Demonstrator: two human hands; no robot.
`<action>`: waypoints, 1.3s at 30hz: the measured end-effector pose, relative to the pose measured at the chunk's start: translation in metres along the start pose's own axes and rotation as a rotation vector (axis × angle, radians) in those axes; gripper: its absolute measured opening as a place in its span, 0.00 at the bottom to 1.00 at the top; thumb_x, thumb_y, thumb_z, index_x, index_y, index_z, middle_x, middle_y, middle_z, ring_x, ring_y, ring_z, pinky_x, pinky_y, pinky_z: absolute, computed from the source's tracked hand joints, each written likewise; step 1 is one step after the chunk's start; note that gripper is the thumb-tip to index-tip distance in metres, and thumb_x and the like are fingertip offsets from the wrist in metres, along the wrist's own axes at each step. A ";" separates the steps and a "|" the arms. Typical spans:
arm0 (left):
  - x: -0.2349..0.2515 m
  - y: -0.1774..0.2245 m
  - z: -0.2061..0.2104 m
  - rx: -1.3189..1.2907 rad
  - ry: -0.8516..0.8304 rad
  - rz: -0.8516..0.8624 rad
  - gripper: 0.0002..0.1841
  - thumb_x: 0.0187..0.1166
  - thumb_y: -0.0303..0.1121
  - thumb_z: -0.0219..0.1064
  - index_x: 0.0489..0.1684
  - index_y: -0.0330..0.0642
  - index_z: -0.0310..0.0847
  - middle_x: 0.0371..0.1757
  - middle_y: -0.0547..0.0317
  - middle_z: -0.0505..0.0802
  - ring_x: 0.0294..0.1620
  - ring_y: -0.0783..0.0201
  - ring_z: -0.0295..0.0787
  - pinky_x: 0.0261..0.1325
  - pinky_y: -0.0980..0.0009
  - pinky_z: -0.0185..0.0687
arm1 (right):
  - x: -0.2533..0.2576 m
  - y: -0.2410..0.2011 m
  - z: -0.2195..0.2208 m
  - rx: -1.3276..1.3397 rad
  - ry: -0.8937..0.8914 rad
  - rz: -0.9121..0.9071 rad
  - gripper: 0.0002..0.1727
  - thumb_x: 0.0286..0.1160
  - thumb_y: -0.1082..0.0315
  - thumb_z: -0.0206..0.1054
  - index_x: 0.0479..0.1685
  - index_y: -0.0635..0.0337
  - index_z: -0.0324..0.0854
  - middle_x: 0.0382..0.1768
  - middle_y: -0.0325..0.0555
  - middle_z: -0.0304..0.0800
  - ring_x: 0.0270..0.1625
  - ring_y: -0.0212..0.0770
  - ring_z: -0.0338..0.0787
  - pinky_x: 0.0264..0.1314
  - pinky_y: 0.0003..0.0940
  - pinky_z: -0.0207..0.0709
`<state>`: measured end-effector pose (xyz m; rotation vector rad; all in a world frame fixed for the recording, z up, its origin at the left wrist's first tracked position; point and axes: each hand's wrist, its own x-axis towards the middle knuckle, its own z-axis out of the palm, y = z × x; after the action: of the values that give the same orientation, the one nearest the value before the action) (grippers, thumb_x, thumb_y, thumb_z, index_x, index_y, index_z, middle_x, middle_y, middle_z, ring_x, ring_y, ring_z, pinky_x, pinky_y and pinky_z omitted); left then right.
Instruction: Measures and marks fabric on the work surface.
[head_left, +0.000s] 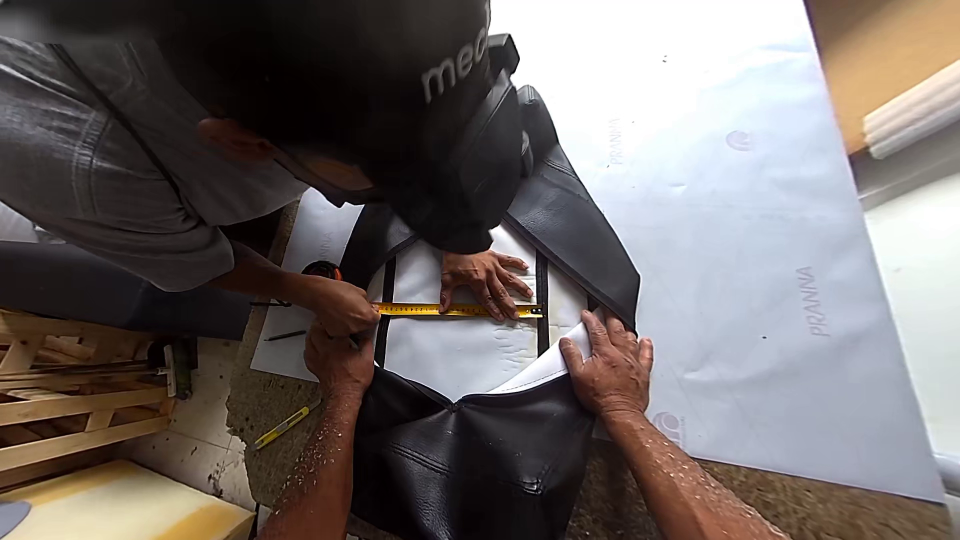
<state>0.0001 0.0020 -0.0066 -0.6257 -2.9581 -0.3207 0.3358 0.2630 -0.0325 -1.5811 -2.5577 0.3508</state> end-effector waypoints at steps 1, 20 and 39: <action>0.001 0.001 -0.001 -0.004 -0.001 -0.009 0.34 0.72 0.64 0.66 0.67 0.48 0.86 0.81 0.41 0.77 0.84 0.40 0.69 0.81 0.36 0.62 | 0.000 0.000 0.000 0.000 0.002 0.000 0.43 0.75 0.26 0.38 0.87 0.33 0.71 0.88 0.48 0.68 0.89 0.54 0.67 0.91 0.67 0.41; -0.001 0.000 -0.002 -0.032 0.018 0.065 0.29 0.75 0.57 0.64 0.58 0.41 0.90 0.74 0.33 0.83 0.79 0.32 0.74 0.73 0.29 0.67 | -0.004 -0.004 -0.005 -0.008 -0.015 0.028 0.40 0.78 0.29 0.44 0.87 0.32 0.70 0.87 0.48 0.69 0.89 0.54 0.68 0.92 0.68 0.41; -0.002 0.002 -0.002 -0.011 0.004 0.036 0.26 0.73 0.51 0.64 0.61 0.41 0.88 0.76 0.32 0.80 0.81 0.33 0.71 0.78 0.31 0.62 | -0.001 -0.003 -0.008 0.015 -0.056 0.017 0.42 0.80 0.26 0.34 0.88 0.30 0.70 0.89 0.45 0.68 0.90 0.52 0.65 0.93 0.67 0.37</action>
<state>0.0027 0.0025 -0.0043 -0.6774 -2.9395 -0.3347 0.3356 0.2616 -0.0236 -1.6119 -2.5773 0.4204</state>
